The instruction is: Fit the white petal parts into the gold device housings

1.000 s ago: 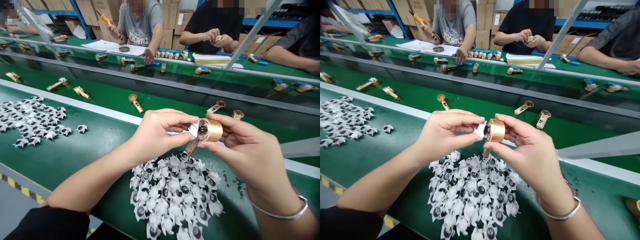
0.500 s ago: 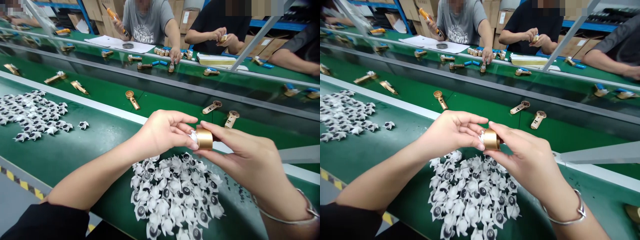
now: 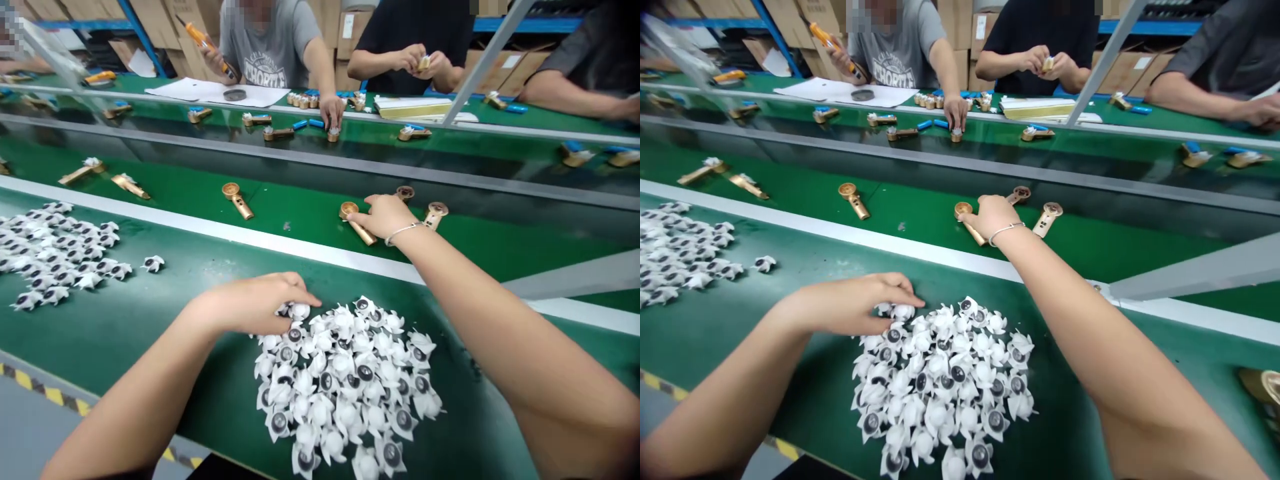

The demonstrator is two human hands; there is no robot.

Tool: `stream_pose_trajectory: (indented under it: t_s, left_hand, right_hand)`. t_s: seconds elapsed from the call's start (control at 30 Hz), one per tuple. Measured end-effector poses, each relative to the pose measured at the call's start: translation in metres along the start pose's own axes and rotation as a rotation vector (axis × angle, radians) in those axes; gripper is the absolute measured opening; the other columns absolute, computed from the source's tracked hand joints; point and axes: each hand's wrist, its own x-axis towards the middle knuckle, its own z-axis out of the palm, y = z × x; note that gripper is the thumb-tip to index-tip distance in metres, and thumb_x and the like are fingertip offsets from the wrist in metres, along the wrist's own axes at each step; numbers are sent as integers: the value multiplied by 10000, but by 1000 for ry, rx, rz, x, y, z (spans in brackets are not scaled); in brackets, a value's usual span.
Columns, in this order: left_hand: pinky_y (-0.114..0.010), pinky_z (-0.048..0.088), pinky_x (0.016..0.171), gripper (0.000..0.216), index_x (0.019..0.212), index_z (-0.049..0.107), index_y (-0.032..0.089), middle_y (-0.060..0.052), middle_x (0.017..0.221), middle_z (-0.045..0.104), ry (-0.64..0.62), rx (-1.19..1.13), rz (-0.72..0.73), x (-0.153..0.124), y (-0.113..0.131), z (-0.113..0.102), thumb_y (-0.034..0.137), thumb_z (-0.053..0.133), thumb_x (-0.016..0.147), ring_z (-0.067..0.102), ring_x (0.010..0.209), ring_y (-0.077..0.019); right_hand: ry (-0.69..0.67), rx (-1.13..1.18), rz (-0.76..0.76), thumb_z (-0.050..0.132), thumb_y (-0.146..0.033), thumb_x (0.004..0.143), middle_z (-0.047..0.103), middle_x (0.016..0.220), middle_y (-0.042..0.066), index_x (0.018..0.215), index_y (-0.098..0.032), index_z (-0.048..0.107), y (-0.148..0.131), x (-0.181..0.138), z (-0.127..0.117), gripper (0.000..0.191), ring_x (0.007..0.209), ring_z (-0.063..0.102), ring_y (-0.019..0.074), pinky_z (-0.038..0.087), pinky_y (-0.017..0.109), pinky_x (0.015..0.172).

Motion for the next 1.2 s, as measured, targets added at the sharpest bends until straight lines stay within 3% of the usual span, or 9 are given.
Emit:
stream_pose_trajectory:
  t_s: [0.07,0.17,0.33,0.53,0.7,0.8,0.9,1.03,1.2]
  left_hand:
    - [-280,492,916,595,1361,634,374,-31,1337,606,-3,-32,7,6,-3,13,148,536,819,633,1161,-219]
    - [-269,490,839,485,1273,684,358,-34,1293,608,32,-17,9,12,-9,20,180,540,845,657,1053,-203]
    - [-297,490,811,321,1188,701,248,-84,1204,633,217,81,-4,14,-14,15,339,590,901,654,921,-207]
    - [-260,478,684,194,999,668,191,-42,884,685,407,8,-48,10,-4,11,340,628,881,613,731,-154]
    - [-254,462,622,139,930,651,194,22,669,615,368,-75,-110,11,-5,16,265,684,816,576,627,-130]
    - [-280,545,715,233,964,684,185,-41,874,709,423,-392,-67,14,-1,21,308,774,788,650,748,-148]
    - [-288,594,763,329,973,698,184,-81,1086,720,509,-911,74,20,14,30,266,871,706,689,865,-160]
    - [-251,597,739,366,997,736,182,-34,905,765,498,-1338,133,27,38,46,175,902,671,713,786,-129]
    - [-243,617,703,403,972,733,173,-1,782,779,427,-1558,123,23,54,53,77,910,623,745,700,-130]
  right_hand:
    - [2,8,-30,536,-492,987,731,911,57,1126,-132,703,24,-39,-10,421,817,701,184,535,297,736]
    - [-48,16,-74,578,-338,958,754,864,51,1018,-181,735,56,-112,-21,230,733,703,187,529,294,658]
    - [15,-17,-98,483,-223,990,747,983,124,979,-144,712,73,-190,-2,242,871,714,238,572,379,796]
    - [29,-108,-183,472,-150,975,691,870,128,861,-144,685,56,-191,12,242,802,661,242,527,375,758]
    - [5,-155,-210,487,-89,914,615,716,131,706,-147,605,52,-179,9,246,666,587,244,463,375,642]
    - [30,-106,-202,505,-113,903,604,718,93,723,-174,563,34,-172,3,199,640,573,208,462,337,607]
    - [58,243,-163,501,-170,951,600,747,26,821,-202,562,-11,-169,-12,147,631,561,150,469,272,583]
    - [59,745,-143,508,-232,1002,611,803,0,929,-229,598,-70,-171,-36,116,671,561,126,473,252,608]
    - [91,720,-217,542,-191,989,637,883,0,942,-240,609,-86,-172,-39,94,773,601,122,480,244,664]
